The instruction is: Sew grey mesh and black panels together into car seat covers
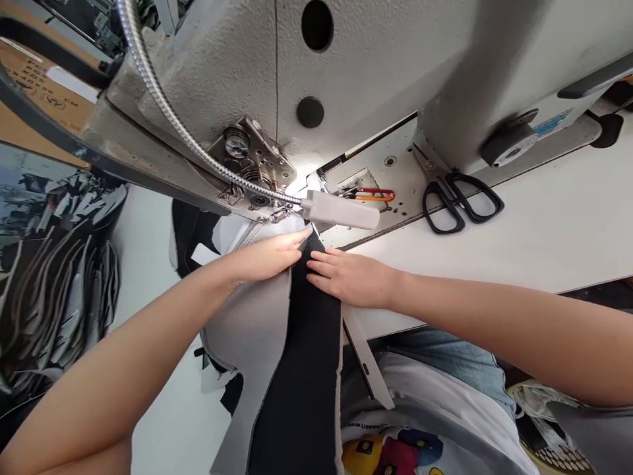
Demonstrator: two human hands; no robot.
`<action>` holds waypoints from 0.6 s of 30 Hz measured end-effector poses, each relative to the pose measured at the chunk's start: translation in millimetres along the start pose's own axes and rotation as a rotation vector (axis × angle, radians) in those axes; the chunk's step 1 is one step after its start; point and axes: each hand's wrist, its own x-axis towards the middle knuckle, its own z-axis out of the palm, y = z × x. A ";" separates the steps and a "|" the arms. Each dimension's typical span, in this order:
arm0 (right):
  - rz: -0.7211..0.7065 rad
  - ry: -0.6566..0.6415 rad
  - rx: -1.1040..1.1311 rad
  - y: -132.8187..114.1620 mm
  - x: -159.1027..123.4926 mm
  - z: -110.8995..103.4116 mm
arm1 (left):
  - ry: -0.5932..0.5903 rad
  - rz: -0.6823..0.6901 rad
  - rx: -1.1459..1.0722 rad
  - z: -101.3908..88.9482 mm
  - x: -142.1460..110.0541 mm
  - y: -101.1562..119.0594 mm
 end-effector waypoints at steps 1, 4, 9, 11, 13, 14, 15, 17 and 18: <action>-0.001 -0.012 0.012 -0.7 1.1 -1.0 | 0.027 -0.037 0.006 4.7 0.3 2.7; -0.017 -0.060 0.082 -5.2 1.3 -7.9 | 0.117 -0.093 0.198 20.2 -3.4 12.9; -0.106 -0.170 0.210 -18.2 -10.2 -21.3 | 0.079 -0.266 0.699 31.7 -21.2 16.7; -0.126 -0.200 0.217 -22.2 -13.7 -22.4 | 0.010 -0.306 0.700 27.1 -27.8 11.1; -0.118 -0.200 0.195 -24.9 -14.6 -21.3 | -0.039 -0.270 0.563 19.5 -31.6 5.8; -0.108 -0.190 0.183 -25.8 -14.3 -20.4 | -0.047 -0.230 0.464 15.5 -32.1 4.4; -0.096 -0.179 0.177 -26.5 -13.7 -19.5 | -0.047 -0.187 0.362 11.8 -31.7 4.2; -0.076 -0.159 0.179 -27.6 -12.1 -18.3 | -0.041 -0.120 0.197 6.1 -28.3 6.4; -0.069 -0.152 0.185 -28.0 -11.2 -17.8 | -0.042 -0.099 0.149 4.2 -25.5 8.2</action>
